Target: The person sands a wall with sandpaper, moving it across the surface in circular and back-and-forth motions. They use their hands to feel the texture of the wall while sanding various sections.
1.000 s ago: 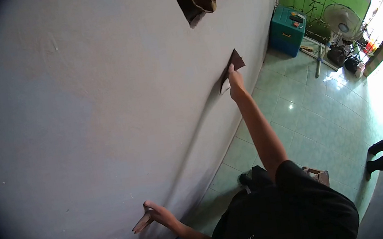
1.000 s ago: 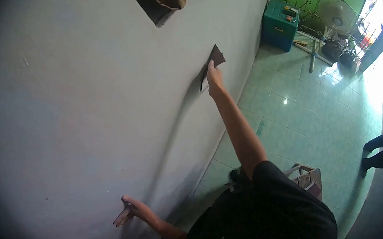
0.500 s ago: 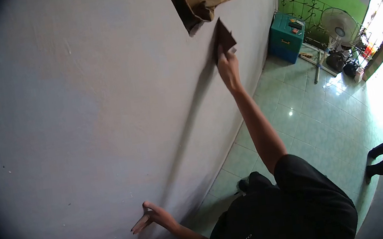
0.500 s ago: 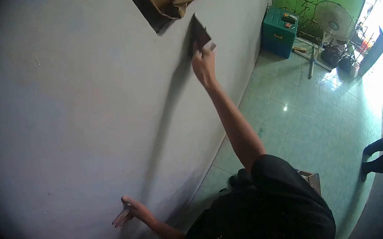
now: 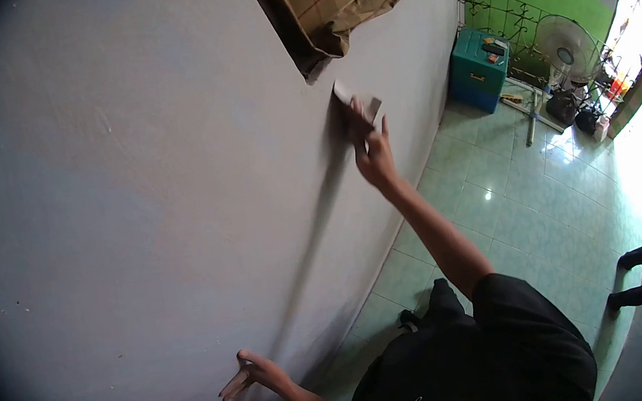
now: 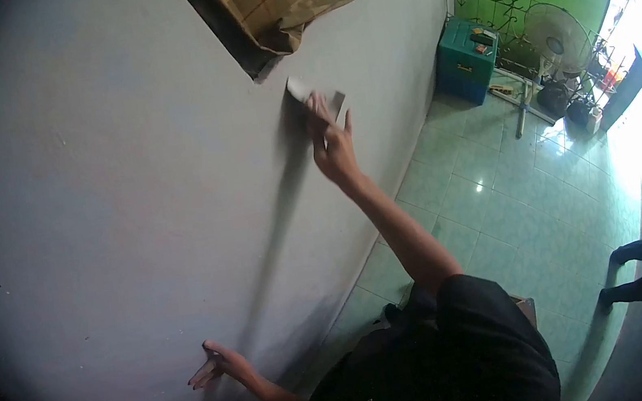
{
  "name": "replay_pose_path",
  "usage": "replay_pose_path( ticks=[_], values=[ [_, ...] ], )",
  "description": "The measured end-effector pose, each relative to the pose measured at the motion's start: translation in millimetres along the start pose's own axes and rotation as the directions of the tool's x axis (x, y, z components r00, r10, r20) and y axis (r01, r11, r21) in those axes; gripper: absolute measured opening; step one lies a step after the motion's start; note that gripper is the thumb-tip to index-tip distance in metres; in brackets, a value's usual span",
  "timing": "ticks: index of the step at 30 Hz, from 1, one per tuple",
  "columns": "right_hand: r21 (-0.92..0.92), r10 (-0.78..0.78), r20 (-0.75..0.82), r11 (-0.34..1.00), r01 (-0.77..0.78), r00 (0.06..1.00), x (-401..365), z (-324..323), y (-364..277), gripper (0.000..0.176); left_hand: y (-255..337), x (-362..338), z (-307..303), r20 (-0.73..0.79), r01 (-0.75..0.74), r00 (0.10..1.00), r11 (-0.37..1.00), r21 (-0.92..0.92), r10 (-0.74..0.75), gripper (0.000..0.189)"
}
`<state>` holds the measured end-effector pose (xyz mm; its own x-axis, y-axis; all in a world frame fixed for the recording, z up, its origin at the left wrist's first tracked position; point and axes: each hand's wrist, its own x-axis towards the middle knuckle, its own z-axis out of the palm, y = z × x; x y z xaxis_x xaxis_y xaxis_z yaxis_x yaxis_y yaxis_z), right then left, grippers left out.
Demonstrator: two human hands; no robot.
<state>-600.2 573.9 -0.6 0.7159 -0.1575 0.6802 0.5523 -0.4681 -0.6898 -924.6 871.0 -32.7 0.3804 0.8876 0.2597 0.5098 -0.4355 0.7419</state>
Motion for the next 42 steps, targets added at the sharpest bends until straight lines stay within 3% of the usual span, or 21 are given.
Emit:
replay_pose_path(
  ticks=[3,5,6,8,9,10,11,15,17,18,20,21,23,25,26,28,31,34,35,39,42],
  values=[
    [-0.025,-0.080,0.048,0.996,0.082,0.996,-6.3,-2.3,7.7,0.054,-1.6,-1.7,-1.0,-0.012,0.039,0.999,0.999,0.003,-0.039,0.076],
    [-0.057,-0.250,0.054,0.966,0.253,0.967,17.0,-7.6,20.0,0.056,0.8,-3.2,1.3,-0.134,0.036,0.991,0.964,0.263,-0.001,0.077],
    [-0.051,-0.254,0.059,0.965,0.257,0.965,34.5,-12.8,18.1,0.056,1.8,-1.7,-1.4,-0.140,0.044,0.990,0.964,0.264,-0.007,0.077],
    [-0.056,-0.316,0.034,0.946,0.318,0.948,66.8,-27.1,6.6,0.055,3.1,3.1,-11.9,0.181,0.110,0.979,0.990,-0.090,-0.092,0.079],
    [-0.048,-0.333,0.036,0.941,0.334,0.942,70.7,-26.9,8.4,0.049,0.2,2.6,-1.0,0.174,0.118,0.979,0.989,-0.085,-0.102,0.079],
    [-0.039,-0.328,0.044,0.943,0.330,0.944,68.2,-26.2,15.9,0.049,-4.0,3.1,17.2,-0.211,0.046,0.977,0.998,0.044,-0.036,0.083],
    [-0.031,-0.320,0.079,0.946,0.323,0.944,59.4,-24.5,24.6,0.046,-1.7,2.9,25.2,-0.552,0.025,0.829,0.981,0.194,0.088,0.088],
    [-0.103,-0.339,0.210,0.925,0.366,0.917,48.5,-23.9,59.1,0.045,18.2,-15.8,19.3,-0.540,0.131,0.841,0.974,0.183,-0.012,0.089],
    [-0.082,-0.385,0.215,0.909,0.409,0.898,58.8,-28.7,53.3,0.048,57.0,-39.9,32.1,-0.670,0.028,0.739,0.990,0.138,0.073,0.077],
    [-0.065,-0.422,0.166,0.897,0.437,0.891,71.4,-30.7,43.5,0.058,70.4,-49.1,42.5,-0.679,0.034,0.731,0.989,0.141,0.071,0.077],
    [-0.027,-0.457,0.131,0.885,0.464,0.880,83.5,-35.4,26.5,0.070,87.3,-74.9,60.4,-0.681,-0.251,0.673,0.955,0.157,0.289,0.060],
    [0.013,-0.436,0.168,0.898,0.440,0.884,89.0,-38.5,20.0,0.069,106.0,-87.8,73.0,-0.685,-0.237,0.669,0.956,0.171,0.288,0.060],
    [0.080,-0.404,0.241,0.914,0.397,0.882,85.5,-43.2,23.2,0.067,152.3,-113.4,95.6,-0.534,-0.436,0.789,0.890,-0.137,0.304,0.044],
    [0.061,-0.410,0.310,0.909,0.412,0.858,54.9,-36.6,56.7,0.065,186.0,-134.9,112.6,-0.350,-0.297,0.915,0.924,-0.242,0.202,0.038],
    [0.054,-0.403,0.350,0.910,0.412,0.845,43.1,-33.0,71.5,0.064,191.8,-135.2,121.4,-0.364,-0.290,0.911,0.929,-0.230,0.194,0.038],
    [0.059,-0.442,0.350,0.890,0.452,0.826,43.3,-31.6,72.0,0.066,194.6,-138.9,135.6,-0.190,-0.352,0.935,0.849,-0.394,0.300,0.033],
    [0.139,-0.446,0.291,0.895,0.423,0.847,47.4,-25.8,65.5,0.072,201.3,-140.5,143.3,-0.123,-0.240,0.971,0.842,-0.484,0.206,0.030],
    [0.051,-0.444,0.290,0.892,0.449,0.848,77.6,-34.7,26.2,0.070,183.2,-137.2,154.0,-0.107,-0.213,0.977,0.883,-0.418,0.185,0.032],
    [0.090,-0.417,0.305,0.907,0.410,0.856,85.2,-39.8,16.1,0.062,183.6,-137.3,155.2,-0.103,-0.211,0.977,0.889,-0.405,0.186,0.032],
    [0.142,-0.453,0.306,0.891,0.431,0.837,56.7,-34.9,59.9,0.045,183.1,-139.4,154.8,-0.001,-0.147,0.987,0.914,-0.377,0.158,0.034],
    [0.066,-0.539,0.323,0.833,0.550,0.778,45.9,-28.1,87.0,0.045,179.9,-145.4,152.6,0.032,-0.109,0.991,0.915,-0.389,0.131,0.034]
  ],
)
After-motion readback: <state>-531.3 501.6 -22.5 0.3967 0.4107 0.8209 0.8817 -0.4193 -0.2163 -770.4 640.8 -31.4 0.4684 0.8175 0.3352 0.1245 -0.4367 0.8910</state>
